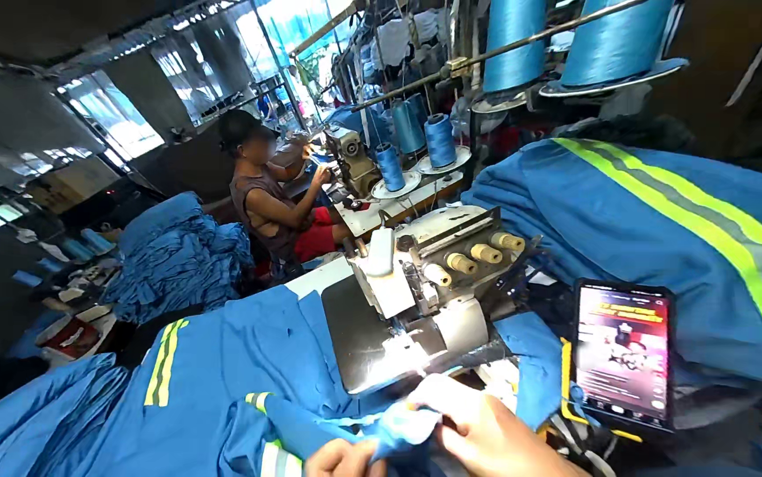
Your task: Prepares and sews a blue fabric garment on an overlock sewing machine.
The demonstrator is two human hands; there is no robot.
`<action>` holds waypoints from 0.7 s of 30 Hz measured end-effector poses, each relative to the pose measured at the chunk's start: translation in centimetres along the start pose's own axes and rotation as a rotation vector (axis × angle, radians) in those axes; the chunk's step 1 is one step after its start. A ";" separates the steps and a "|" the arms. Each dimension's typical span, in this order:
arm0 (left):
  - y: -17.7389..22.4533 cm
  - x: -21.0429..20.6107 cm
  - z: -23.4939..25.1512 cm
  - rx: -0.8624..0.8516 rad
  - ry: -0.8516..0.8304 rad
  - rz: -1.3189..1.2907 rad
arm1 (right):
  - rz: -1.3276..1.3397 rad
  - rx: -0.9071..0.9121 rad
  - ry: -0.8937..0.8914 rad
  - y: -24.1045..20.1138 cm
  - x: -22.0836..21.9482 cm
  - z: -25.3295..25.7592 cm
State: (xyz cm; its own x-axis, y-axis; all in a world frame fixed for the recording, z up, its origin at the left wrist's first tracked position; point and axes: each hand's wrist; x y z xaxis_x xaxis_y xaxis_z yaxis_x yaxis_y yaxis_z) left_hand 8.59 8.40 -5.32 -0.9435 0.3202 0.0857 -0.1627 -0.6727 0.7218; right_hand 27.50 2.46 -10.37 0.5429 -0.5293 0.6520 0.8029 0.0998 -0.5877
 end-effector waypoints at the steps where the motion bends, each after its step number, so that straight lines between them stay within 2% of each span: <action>1: -0.6 -1.1 -0.7 0.028 -0.031 -0.046 | -0.095 -0.059 -0.003 0.8 0.6 -0.7; 3: -0.8 -3.0 -0.9 0.020 -0.076 -0.091 | -0.199 -0.142 -0.016 1.4 1.6 -1.4; 6: 0.5 -4.0 2.0 -0.167 -0.059 -0.007 | -0.096 -0.163 -0.086 -0.4 2.8 -1.3; 8: 2.1 -2.8 5.9 -0.350 -0.022 0.133 | 0.038 -0.203 -0.154 -2.5 3.1 -0.9; 10: 2.8 -0.4 10.9 -0.550 0.040 0.306 | 0.138 -0.219 -0.174 -2.7 2.4 -0.5; 13: 0.1 3.4 19.3 -0.777 0.113 0.414 | 0.350 -0.306 -0.136 -1.7 1.5 0.7; 15: -1.1 4.0 23.5 -0.672 -0.068 0.441 | 0.603 -0.401 -0.102 -1.2 1.2 1.7; 17: -2.8 3.8 24.8 -0.368 -0.333 0.484 | 0.880 -0.470 -0.063 -0.8 0.6 2.2; 19: -5.2 3.2 22.2 -0.141 -0.506 0.410 | 0.981 -0.549 -0.042 -0.4 -0.1 2.3; 21: -6.2 1.5 15.8 -0.010 -0.542 0.390 | 0.967 -0.593 -0.049 0.1 -0.3 1.9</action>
State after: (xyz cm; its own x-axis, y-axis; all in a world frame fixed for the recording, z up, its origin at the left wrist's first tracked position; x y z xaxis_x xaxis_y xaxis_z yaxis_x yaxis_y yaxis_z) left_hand 12.71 23.53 1.19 -0.6558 0.3399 0.6741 0.1565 -0.8123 0.5618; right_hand 27.85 4.28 -9.70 0.8914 -0.4122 -0.1883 -0.1945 0.0273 -0.9805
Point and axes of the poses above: each hand's wrist, its own z-axis towards the middle knuckle, its own x-axis out of the back of the hand, y = z × x, and after that the axes turned 11 degrees about -z, right-handed
